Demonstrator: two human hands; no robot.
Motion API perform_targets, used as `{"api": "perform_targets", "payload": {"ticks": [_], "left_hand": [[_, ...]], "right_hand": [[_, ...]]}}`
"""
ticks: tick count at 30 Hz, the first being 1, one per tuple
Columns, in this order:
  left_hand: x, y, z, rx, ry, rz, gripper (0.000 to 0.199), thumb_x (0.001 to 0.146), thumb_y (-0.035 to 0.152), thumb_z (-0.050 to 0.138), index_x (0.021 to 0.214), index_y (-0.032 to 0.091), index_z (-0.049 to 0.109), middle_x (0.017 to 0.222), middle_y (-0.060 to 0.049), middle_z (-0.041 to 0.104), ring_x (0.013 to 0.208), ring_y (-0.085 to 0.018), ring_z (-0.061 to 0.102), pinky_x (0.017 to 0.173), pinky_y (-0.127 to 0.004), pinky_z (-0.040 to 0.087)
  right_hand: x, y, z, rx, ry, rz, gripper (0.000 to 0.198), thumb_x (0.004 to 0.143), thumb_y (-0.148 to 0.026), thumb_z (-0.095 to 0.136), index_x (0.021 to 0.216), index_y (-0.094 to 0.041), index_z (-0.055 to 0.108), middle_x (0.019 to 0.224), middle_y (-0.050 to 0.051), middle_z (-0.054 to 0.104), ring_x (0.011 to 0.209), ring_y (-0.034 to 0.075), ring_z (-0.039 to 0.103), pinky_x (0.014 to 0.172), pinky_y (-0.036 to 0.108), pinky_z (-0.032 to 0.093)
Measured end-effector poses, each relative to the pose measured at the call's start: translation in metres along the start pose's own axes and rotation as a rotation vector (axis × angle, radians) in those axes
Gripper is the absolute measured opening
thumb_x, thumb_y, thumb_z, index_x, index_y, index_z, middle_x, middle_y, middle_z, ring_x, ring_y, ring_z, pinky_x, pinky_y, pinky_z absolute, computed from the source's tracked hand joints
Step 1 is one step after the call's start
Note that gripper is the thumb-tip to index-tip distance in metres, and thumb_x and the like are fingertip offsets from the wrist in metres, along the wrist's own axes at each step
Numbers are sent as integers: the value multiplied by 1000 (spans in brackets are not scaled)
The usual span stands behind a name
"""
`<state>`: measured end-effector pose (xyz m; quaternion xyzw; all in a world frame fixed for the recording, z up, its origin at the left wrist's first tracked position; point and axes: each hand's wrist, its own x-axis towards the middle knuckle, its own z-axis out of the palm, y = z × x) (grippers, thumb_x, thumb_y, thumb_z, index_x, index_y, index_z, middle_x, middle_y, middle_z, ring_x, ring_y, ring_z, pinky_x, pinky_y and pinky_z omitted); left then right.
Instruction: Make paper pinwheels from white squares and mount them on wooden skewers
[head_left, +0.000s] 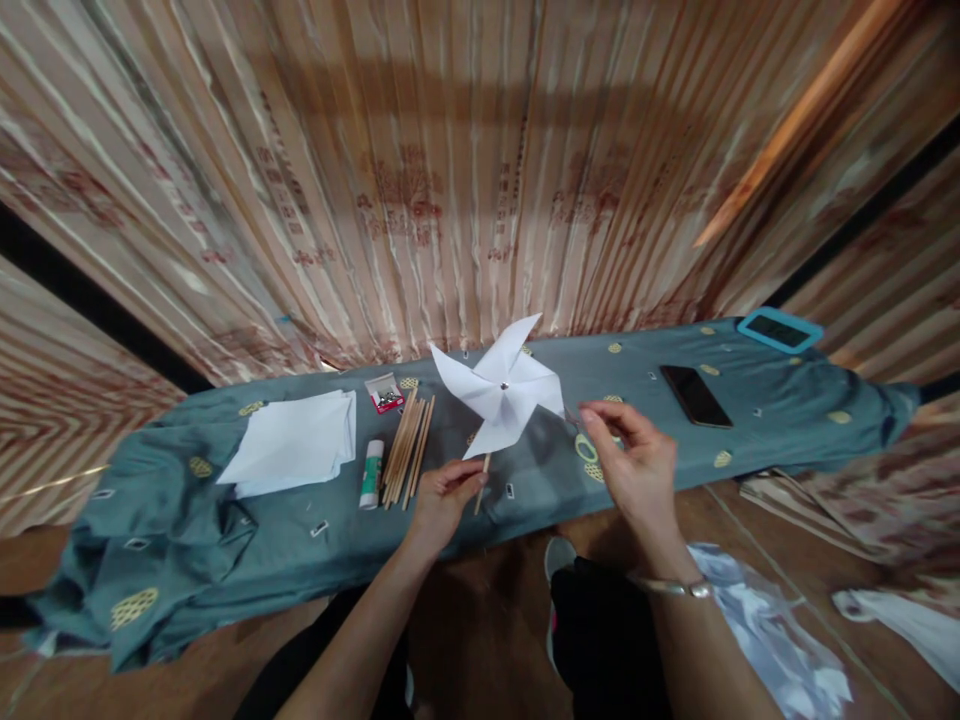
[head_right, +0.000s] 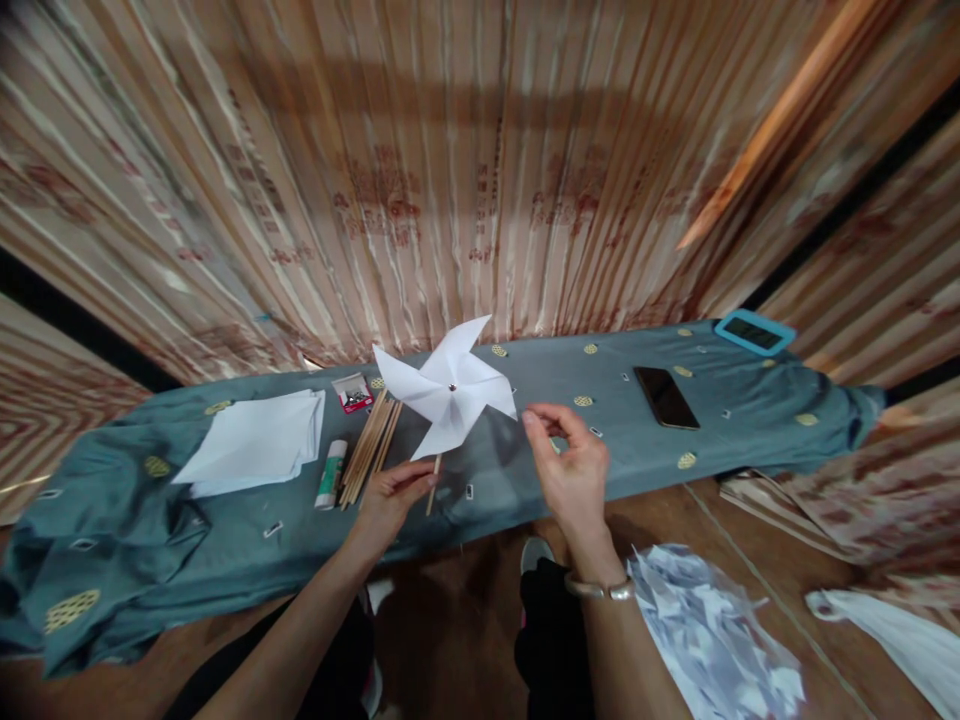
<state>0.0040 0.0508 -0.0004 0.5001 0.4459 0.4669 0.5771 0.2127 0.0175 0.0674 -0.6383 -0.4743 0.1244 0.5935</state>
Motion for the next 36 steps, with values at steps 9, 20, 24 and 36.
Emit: {"api": "perform_targets", "payload": {"ticks": [9,20,24,36], "left_hand": [[-5,-3,3,48,-98,-17,19,59,31,74,74,20,77,75,-5,72,67,-16,60,61,-25,46],[-2,2,2,35,1,3,18,58,31,74,71,19,76,69,-3,70,61,-14,58,57,-24,45],[-2,2,1,21,10,15,19,57,31,75,72,19,76,68,-3,70,62,-14,58,57,-23,45],[-3,2,2,11,14,13,20,61,30,73,77,18,76,78,-4,73,69,-16,63,68,-28,50]], "right_hand": [[17,34,6,153,-67,45,41,74,-40,68,108,-18,64,96,10,72,87,22,66,84,41,50],[-1,22,21,229,-159,158,31,68,-39,72,91,-19,69,77,4,74,70,18,65,75,35,51],[-9,17,29,284,-196,173,26,68,-37,72,88,-20,69,75,2,74,70,17,66,73,33,52],[-22,9,46,461,-264,310,33,59,-42,79,82,-20,69,72,1,72,66,16,65,70,31,53]]}}
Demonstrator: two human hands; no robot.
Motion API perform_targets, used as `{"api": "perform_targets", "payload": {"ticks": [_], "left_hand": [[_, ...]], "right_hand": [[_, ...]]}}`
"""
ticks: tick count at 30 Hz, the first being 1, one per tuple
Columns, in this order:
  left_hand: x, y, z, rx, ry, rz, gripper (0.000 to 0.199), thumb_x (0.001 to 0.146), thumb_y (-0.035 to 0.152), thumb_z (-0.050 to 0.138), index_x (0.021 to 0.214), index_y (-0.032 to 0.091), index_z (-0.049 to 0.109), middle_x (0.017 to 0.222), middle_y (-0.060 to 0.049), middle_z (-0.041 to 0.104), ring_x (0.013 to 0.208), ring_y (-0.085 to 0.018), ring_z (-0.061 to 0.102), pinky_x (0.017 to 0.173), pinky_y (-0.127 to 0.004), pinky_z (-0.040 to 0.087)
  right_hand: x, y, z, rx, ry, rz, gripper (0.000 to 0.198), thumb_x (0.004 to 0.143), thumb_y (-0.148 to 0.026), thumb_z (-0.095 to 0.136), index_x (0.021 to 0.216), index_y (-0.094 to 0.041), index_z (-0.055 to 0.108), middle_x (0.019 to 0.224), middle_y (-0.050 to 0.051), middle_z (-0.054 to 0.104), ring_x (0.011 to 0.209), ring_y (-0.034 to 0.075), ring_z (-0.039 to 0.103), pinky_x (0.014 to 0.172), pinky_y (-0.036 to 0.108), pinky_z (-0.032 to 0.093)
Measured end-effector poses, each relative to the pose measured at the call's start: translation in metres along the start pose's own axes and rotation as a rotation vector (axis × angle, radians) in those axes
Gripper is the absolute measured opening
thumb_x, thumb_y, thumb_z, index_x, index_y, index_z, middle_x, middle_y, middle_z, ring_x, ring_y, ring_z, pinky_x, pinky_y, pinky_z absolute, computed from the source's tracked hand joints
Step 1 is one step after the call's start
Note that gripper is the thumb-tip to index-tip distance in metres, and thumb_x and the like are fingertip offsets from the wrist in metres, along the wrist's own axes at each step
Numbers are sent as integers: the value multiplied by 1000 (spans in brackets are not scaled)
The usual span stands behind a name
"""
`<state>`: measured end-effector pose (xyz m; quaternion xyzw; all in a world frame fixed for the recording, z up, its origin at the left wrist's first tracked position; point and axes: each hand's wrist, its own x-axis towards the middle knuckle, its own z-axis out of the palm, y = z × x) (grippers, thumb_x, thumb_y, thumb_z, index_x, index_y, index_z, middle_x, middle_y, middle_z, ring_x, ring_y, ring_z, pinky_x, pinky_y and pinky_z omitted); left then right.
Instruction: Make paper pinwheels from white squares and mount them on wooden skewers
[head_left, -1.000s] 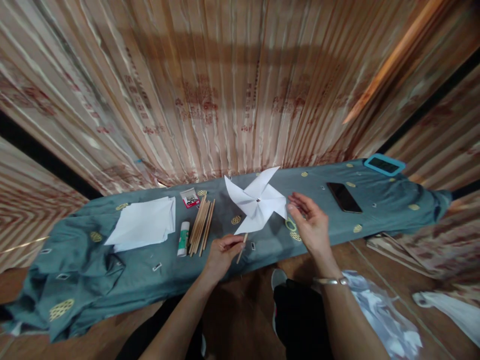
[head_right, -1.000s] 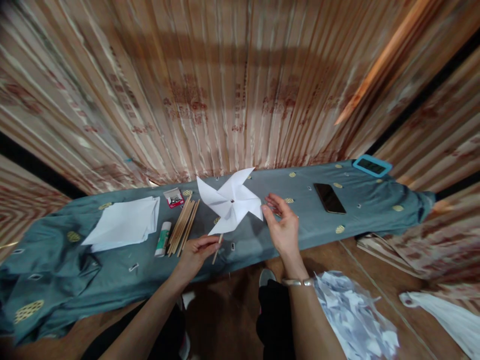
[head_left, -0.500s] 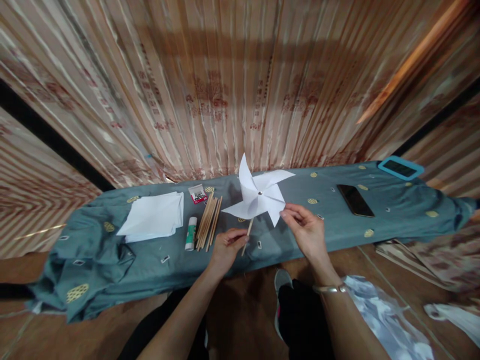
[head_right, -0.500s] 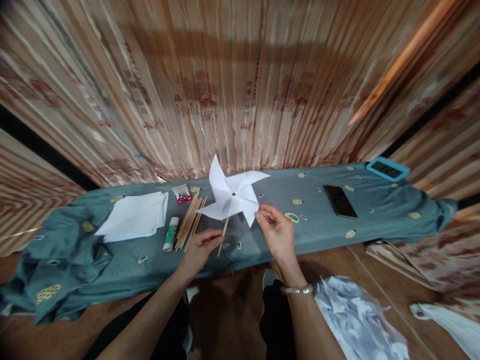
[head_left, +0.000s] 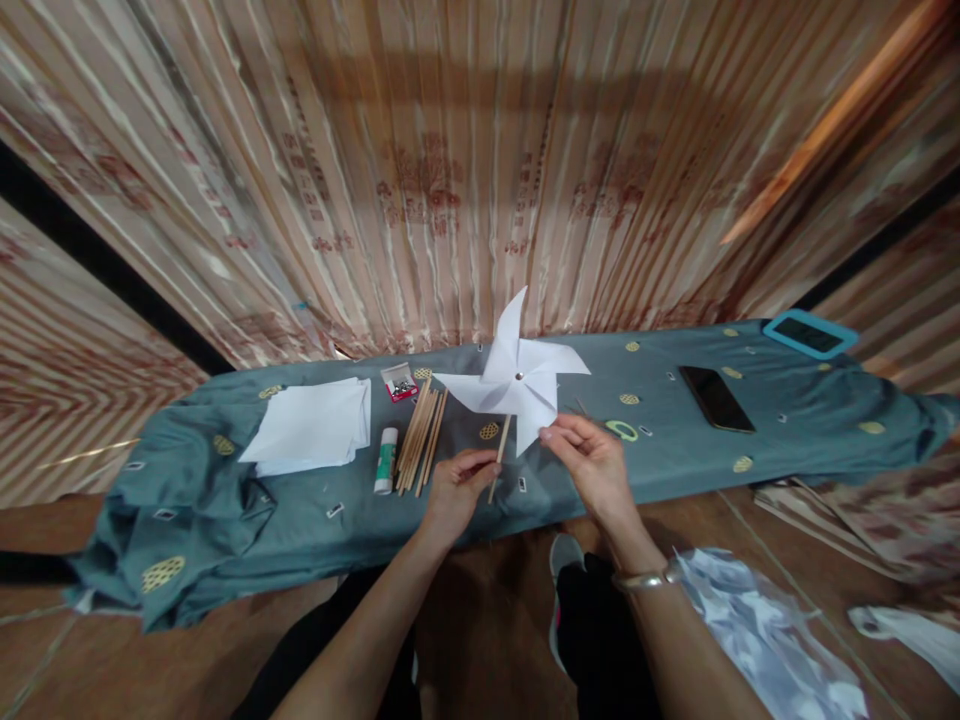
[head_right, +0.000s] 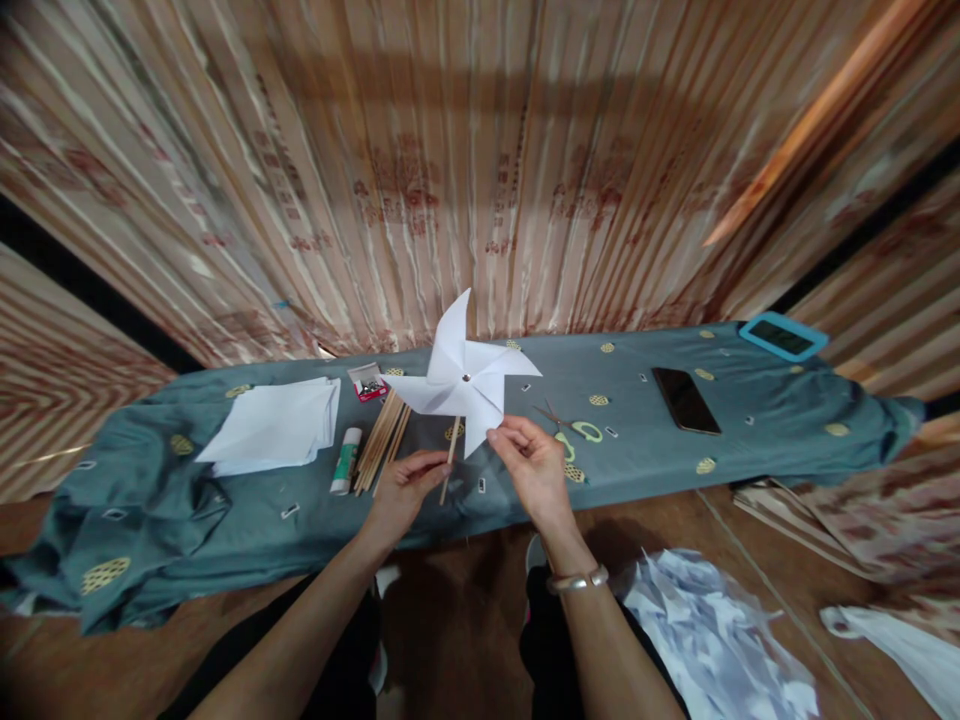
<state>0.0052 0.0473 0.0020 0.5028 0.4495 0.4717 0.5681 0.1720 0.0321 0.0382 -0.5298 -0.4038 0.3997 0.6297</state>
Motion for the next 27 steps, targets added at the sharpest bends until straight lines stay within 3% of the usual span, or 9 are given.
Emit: {"api": "perform_targets", "payload": {"ticks": [9,16,18,22,24,27], "left_hand": [[0,-3,5,-27,-2,33,18,61,29,73,76,20,77,76,-3,72,69,-16,63,66,-26,49],[1,0,4,0,-3,58,17,61,30,73,75,21,77,74,-3,72,66,-15,61,62,-25,49],[1,0,3,-11,7,44,18,60,31,74,74,21,77,73,-3,72,66,-16,62,62,-26,49],[1,-1,1,-29,16,14,22,58,33,75,75,20,77,75,-4,73,68,-17,63,65,-28,51],[0,0,0,-30,3,-3,22,57,33,76,74,20,77,75,-4,73,67,-17,62,64,-27,50],[-2,0,0,-27,-42,-29,20,57,32,76,73,20,77,73,-3,72,65,-16,61,60,-25,48]], "right_hand": [[-6,-2,14,43,-107,41,26,61,-40,78,74,-20,66,63,-2,69,59,13,61,60,24,47],[-12,-2,19,-133,-167,-37,22,73,-41,69,71,-20,63,64,-2,67,59,13,59,57,23,43],[-12,-8,12,-229,-114,-82,22,75,-42,67,75,-20,66,64,0,69,60,14,61,58,25,45],[-2,-21,-14,-385,138,-237,24,76,-44,65,79,-20,68,64,2,69,61,17,63,65,31,50],[6,-23,-27,-406,246,-301,27,76,-42,65,90,-19,68,77,5,72,72,19,66,74,34,52],[17,-20,-38,-440,262,-357,38,77,-39,65,109,-19,64,100,9,72,89,21,66,85,39,51]]}}
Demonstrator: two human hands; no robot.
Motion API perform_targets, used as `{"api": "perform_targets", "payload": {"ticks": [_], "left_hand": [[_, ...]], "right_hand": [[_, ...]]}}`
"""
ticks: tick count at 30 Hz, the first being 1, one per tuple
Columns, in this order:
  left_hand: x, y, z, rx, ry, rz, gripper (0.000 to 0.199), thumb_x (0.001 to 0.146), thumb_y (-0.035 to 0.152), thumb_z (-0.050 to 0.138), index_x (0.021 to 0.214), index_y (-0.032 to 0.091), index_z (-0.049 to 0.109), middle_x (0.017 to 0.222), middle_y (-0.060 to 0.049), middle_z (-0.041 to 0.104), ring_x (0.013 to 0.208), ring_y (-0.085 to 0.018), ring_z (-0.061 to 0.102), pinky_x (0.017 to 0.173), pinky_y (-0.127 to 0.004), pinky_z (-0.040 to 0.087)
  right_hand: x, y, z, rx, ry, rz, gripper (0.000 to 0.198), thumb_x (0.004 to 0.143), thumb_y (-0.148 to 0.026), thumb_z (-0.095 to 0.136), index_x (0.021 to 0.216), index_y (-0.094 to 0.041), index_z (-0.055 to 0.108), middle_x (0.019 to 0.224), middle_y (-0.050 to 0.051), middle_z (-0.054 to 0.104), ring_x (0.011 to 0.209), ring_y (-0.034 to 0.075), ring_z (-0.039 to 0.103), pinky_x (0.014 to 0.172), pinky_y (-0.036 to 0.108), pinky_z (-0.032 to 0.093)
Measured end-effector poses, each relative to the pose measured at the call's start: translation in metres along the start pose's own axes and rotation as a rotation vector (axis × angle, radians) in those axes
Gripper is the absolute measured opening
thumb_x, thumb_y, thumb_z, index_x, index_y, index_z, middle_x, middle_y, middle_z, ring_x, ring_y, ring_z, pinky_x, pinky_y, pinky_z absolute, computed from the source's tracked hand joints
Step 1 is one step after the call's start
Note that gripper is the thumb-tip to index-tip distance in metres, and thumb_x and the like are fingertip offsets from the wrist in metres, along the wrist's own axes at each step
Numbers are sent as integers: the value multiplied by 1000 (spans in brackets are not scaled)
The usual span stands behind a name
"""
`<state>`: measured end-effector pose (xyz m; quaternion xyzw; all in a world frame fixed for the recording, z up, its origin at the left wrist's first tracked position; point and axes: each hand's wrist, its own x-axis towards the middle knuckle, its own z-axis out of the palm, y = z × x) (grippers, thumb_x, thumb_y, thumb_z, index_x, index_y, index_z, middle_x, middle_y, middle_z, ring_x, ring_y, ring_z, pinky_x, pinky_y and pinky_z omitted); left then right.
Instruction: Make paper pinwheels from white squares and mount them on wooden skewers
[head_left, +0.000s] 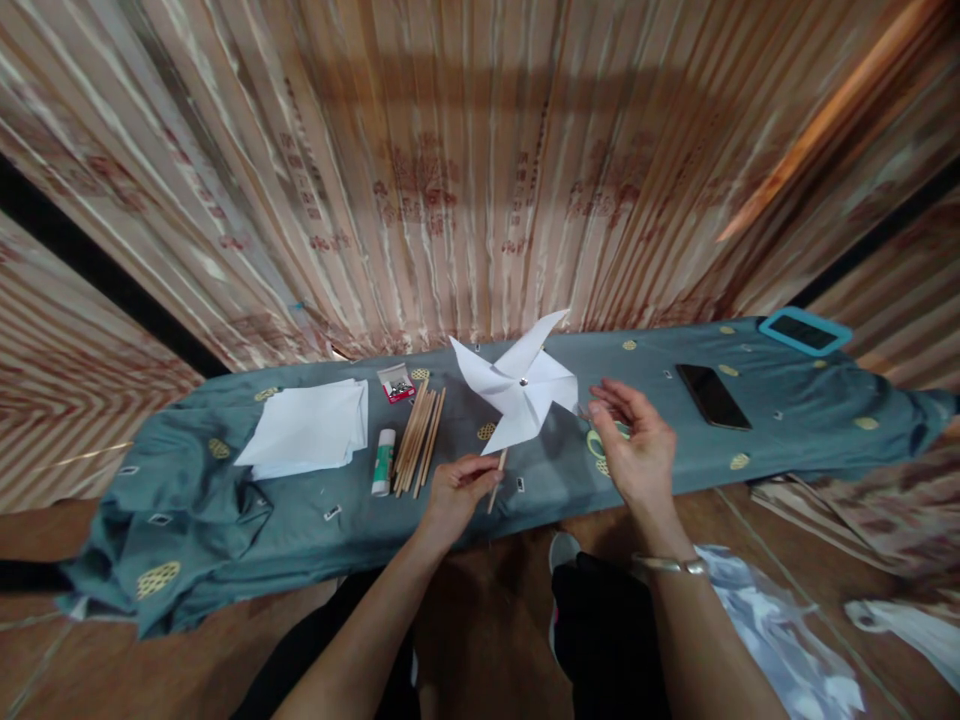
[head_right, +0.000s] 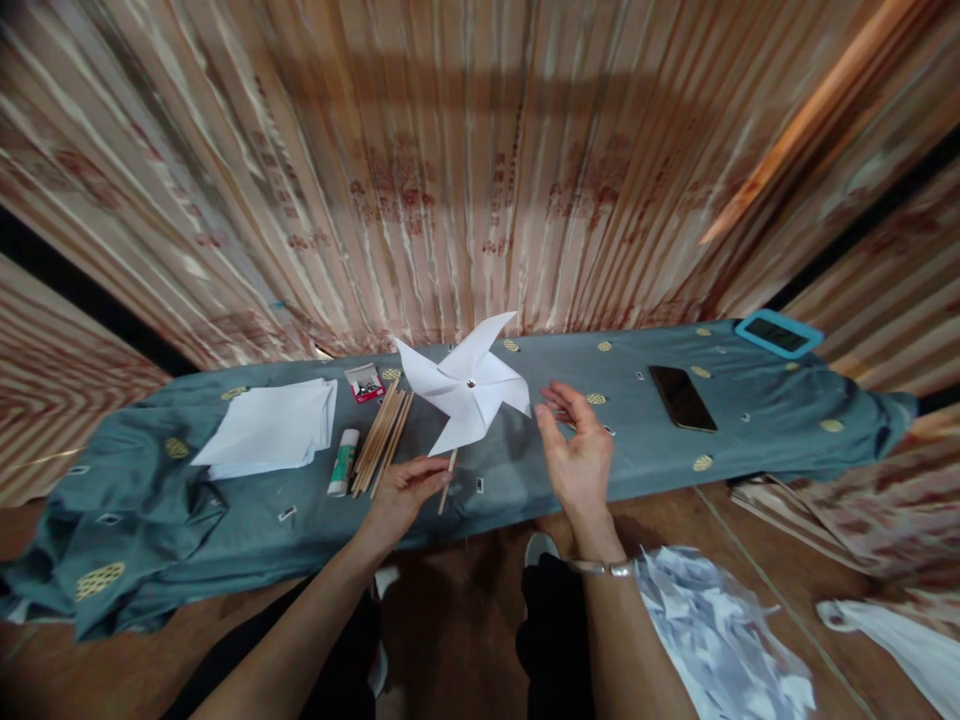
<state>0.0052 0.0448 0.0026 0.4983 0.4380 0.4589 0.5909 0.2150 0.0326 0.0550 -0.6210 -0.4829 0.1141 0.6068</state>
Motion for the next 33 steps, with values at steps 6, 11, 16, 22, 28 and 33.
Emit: {"api": "perform_targets", "payload": {"ticks": [6,11,16,22,28,33], "left_hand": [[-1,-3,1,28,-56,-16,21,59,33,75,74,19,77,74,-4,72,66,-16,61,63,-26,47],[1,-4,0,31,-9,-11,22,58,34,76,74,19,77,74,-4,72,65,-16,61,61,-26,48],[1,-2,-1,41,0,1,18,60,31,74,74,20,76,73,-4,71,65,-15,61,60,-25,47],[2,-2,0,20,26,8,18,59,30,73,73,19,76,73,-3,71,65,-15,60,61,-26,48],[2,-1,0,27,47,36,16,60,28,73,73,20,76,73,-3,71,65,-15,61,61,-25,49],[2,0,1,15,59,38,17,60,29,74,74,20,77,75,-3,72,67,-16,62,65,-26,50]], "right_hand": [[3,8,6,3,-43,16,40,76,-38,65,110,-17,64,95,9,73,86,21,67,86,41,51],[-2,9,9,34,-62,92,38,74,-41,67,104,-18,67,89,8,73,78,20,66,83,41,52],[-9,9,13,82,-78,125,42,72,-40,69,107,-19,65,88,7,73,76,19,66,81,38,52],[-17,2,19,152,-128,163,43,71,-38,70,109,-18,63,83,4,72,72,17,65,77,36,52],[-24,-4,29,294,-173,250,40,67,-37,74,101,-19,63,77,1,71,68,16,65,70,33,52],[-28,-9,35,471,-224,327,38,62,-35,78,93,-21,63,67,-2,70,63,15,65,69,31,52]]}}
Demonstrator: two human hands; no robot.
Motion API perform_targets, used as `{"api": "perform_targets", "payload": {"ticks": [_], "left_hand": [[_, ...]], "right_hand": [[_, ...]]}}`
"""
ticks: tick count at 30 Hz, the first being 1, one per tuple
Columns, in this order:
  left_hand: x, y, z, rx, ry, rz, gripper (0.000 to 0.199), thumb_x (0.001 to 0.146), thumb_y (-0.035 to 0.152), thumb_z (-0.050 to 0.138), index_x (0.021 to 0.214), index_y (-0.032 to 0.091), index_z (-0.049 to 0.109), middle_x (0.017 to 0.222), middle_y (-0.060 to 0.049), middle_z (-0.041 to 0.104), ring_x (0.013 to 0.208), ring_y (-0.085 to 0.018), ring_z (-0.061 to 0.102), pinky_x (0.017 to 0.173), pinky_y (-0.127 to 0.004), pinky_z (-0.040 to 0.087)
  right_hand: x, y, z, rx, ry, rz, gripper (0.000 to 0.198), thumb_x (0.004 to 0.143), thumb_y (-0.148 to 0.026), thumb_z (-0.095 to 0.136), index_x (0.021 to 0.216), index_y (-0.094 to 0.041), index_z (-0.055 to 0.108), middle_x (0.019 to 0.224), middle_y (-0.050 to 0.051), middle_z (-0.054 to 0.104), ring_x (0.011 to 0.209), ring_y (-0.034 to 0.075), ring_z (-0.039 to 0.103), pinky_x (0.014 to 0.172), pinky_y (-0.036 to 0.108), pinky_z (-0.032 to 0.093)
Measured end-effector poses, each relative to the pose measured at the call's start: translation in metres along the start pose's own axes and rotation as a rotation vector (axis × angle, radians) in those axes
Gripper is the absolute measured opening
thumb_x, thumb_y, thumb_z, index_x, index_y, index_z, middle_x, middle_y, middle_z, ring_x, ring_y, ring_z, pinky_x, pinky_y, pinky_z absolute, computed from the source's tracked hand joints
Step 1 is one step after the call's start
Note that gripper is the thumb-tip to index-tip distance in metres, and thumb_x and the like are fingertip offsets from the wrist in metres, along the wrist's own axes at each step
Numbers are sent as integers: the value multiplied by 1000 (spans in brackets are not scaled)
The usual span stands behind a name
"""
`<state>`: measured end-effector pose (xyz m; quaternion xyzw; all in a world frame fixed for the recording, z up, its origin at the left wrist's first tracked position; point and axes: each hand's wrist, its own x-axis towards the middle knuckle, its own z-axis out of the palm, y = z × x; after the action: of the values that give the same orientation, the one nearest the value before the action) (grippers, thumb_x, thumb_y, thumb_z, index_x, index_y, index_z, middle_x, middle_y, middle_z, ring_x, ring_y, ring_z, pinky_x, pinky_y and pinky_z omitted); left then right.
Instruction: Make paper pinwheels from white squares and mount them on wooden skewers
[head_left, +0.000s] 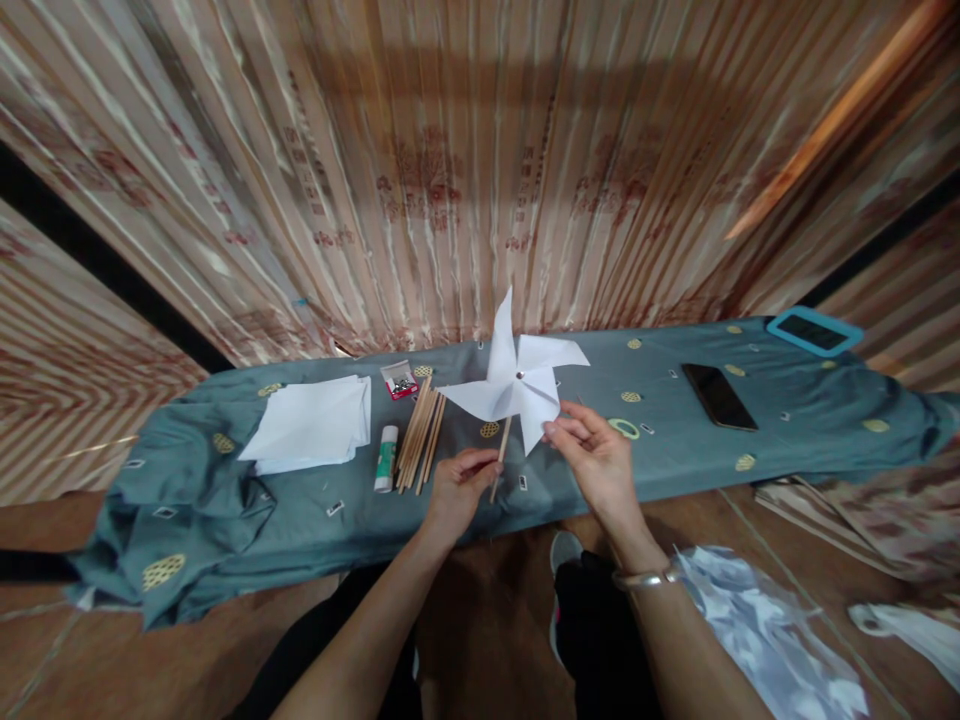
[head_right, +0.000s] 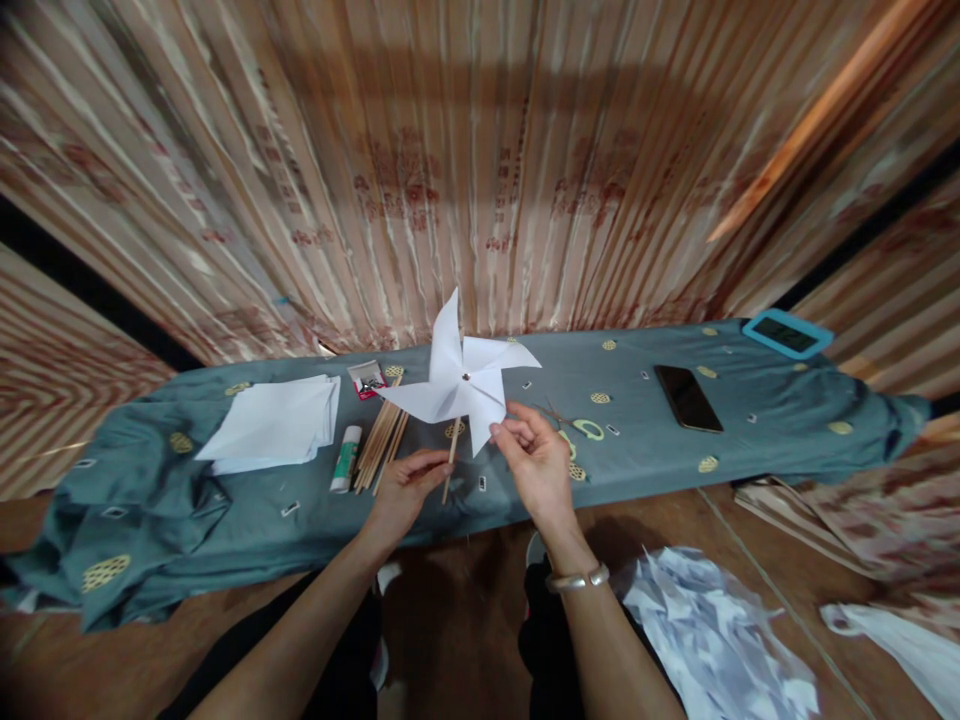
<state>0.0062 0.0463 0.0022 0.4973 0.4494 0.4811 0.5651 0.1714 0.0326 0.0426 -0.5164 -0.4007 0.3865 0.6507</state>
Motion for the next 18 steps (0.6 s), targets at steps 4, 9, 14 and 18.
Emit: {"api": "perform_targets", "payload": {"ticks": [4,9,14,18], "left_hand": [[0,0,1,-4,7,10,17,60,30,73,74,20,76,76,-3,73,70,-16,63,67,-27,50],[1,0,3,-15,17,18,15,60,29,74,72,21,76,73,-3,72,67,-16,62,65,-27,50],[0,-1,5,-46,0,17,14,60,27,74,72,21,76,73,-2,71,67,-15,62,66,-26,49],[0,-2,6,-87,2,6,16,58,29,76,72,21,77,74,-2,71,68,-16,62,66,-27,49]], "right_hand": [[-2,0,5,85,-17,47,38,59,-34,80,91,-20,63,65,-4,70,61,13,64,67,28,52],[-5,1,11,109,-62,72,35,60,-33,80,89,-20,64,62,-4,69,60,13,65,65,27,50],[-8,2,16,133,-97,101,33,61,-30,79,89,-21,65,61,-5,69,60,12,64,63,24,49],[-9,3,20,128,-114,94,30,62,-30,78,87,-21,65,59,-6,67,57,10,61,61,21,47]]}}
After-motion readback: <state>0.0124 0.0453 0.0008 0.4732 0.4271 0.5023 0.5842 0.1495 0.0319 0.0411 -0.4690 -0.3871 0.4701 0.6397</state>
